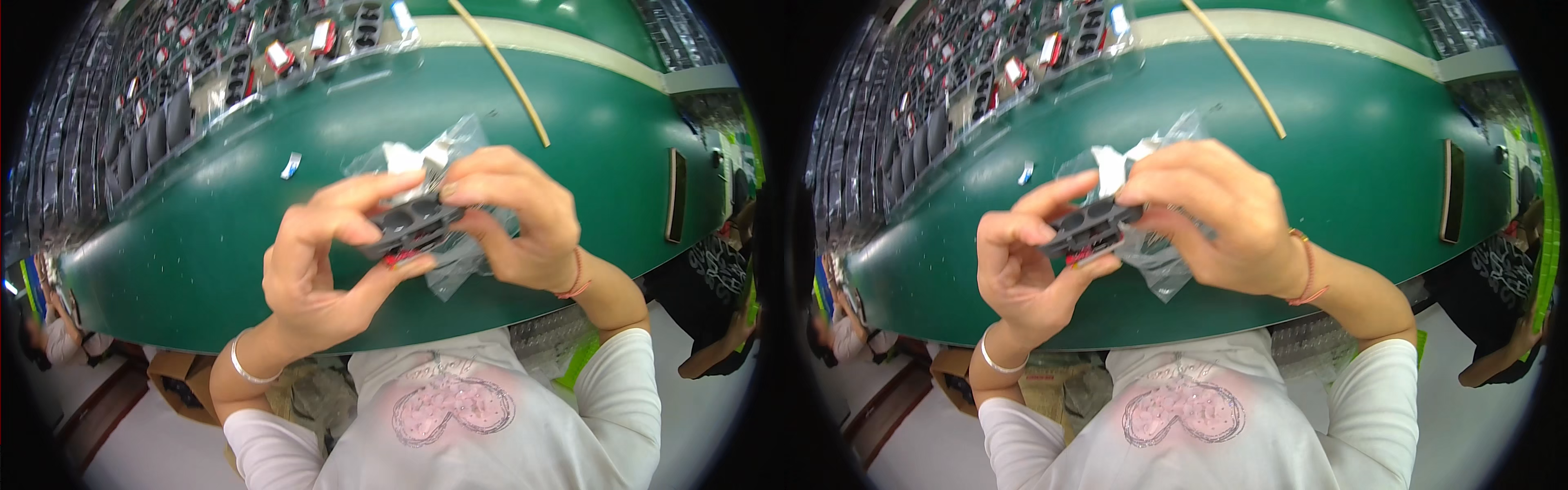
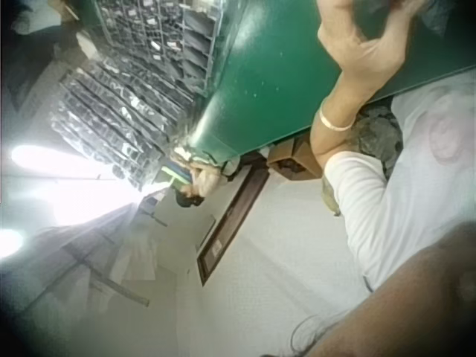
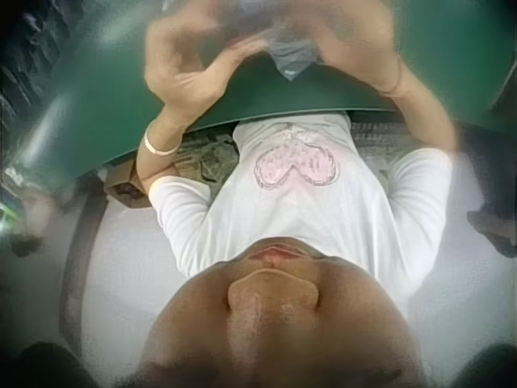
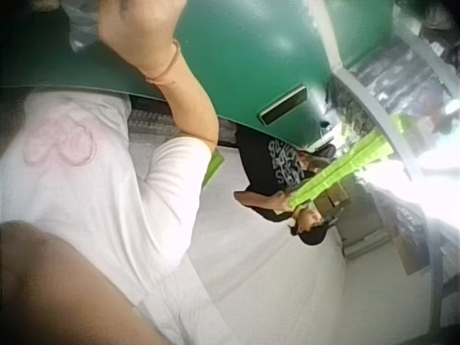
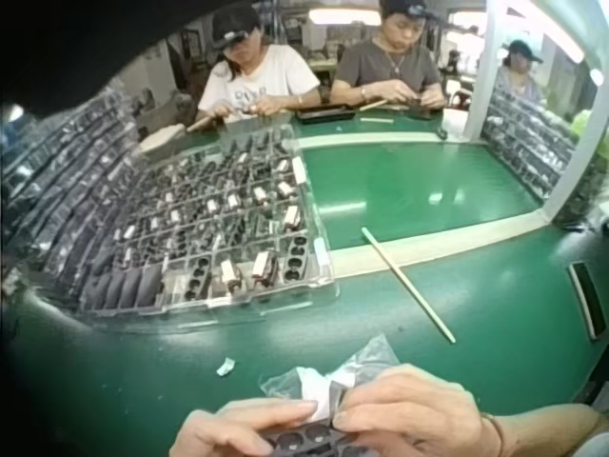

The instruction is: The person assembles small electronic devices, likely wireless earbuds, at a factory workstation. They use a wooden stick to manipulate internal components, insert small metal pins, and place the finished units into a green plastic tray.

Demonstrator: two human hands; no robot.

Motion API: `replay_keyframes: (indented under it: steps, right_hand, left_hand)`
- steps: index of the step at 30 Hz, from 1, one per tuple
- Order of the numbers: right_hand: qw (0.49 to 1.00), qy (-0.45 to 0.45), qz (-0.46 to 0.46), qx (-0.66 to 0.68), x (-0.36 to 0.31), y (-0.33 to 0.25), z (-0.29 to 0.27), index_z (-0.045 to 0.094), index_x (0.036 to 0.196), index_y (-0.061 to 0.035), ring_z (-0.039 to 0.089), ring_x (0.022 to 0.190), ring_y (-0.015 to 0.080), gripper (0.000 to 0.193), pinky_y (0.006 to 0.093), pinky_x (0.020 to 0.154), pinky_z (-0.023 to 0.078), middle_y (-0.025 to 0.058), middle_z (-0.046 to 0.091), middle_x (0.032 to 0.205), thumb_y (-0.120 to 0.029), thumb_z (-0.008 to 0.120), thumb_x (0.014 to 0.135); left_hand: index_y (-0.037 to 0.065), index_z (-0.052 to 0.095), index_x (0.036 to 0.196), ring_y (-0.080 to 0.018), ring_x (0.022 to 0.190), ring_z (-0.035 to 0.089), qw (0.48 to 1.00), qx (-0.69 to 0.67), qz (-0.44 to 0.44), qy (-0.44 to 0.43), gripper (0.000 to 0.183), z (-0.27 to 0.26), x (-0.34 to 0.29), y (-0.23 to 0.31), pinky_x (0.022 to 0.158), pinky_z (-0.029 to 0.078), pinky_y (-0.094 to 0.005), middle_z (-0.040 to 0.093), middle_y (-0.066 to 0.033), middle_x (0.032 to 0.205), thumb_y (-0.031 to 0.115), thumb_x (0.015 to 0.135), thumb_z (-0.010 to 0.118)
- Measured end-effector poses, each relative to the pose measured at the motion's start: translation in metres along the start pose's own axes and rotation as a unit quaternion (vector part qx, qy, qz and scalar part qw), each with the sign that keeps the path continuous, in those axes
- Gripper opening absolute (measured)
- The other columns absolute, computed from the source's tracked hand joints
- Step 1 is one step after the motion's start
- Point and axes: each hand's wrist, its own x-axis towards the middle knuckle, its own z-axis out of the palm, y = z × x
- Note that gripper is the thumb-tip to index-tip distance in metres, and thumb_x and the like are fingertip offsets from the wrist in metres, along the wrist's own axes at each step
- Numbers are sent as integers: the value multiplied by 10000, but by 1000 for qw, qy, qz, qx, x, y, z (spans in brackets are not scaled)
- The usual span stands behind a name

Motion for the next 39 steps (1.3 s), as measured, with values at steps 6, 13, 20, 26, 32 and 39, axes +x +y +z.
replay_keyframes:
  steps: [6,13,20,26,32,39]
  right_hand:
    - [999,-29,15,-3,8,-1,-15,644,1046,-35,640,804,247,314,346,759,499,99,662,899,5,712,742]
    - [957,188,168,142,-15,2,-88,417,1337,6,625,916,160,495,260,815,494,135,567,1164,14,608,881]
    - [782,547,128,269,-151,-22,-226,132,1445,20,366,1315,347,844,471,1111,306,220,300,1448,-471,555,904]
    - [682,655,40,323,-247,-65,-253,266,1423,-13,217,1388,328,959,498,1172,161,119,259,1491,-515,719,743]
    - [623,714,5,319,-294,-85,-247,487,1299,-58,433,1268,263,627,472,1105,316,100,510,1324,-370,727,812]
    - [654,668,26,353,-293,-125,-215,525,1264,-87,544,1160,217,421,420,980,464,65,578,1262,-290,615,906]
  left_hand:
    - [14,398,1113,-274,1033,621,988,-123,-58,75,486,3,5,10,884,510,-357,605,-241,1095,-67,763,724]
    - [7,405,1194,-201,962,621,981,-111,-128,96,463,5,7,8,839,516,-296,602,-192,1096,1,826,687]
    - [18,392,1311,-145,860,579,988,-73,-123,59,450,12,19,24,744,504,-270,577,-148,1090,92,911,585]
    - [5,483,1260,-96,882,516,975,-116,-164,-97,331,43,54,43,777,438,-247,559,-68,1049,105,945,488]
    - [6,538,1202,-85,808,539,901,-251,-226,-272,276,103,70,60,692,481,-238,573,-53,1017,114,948,539]
    - [18,555,1162,-94,790,560,894,-251,-257,-269,273,119,56,61,587,529,-262,586,-88,993,158,928,569]
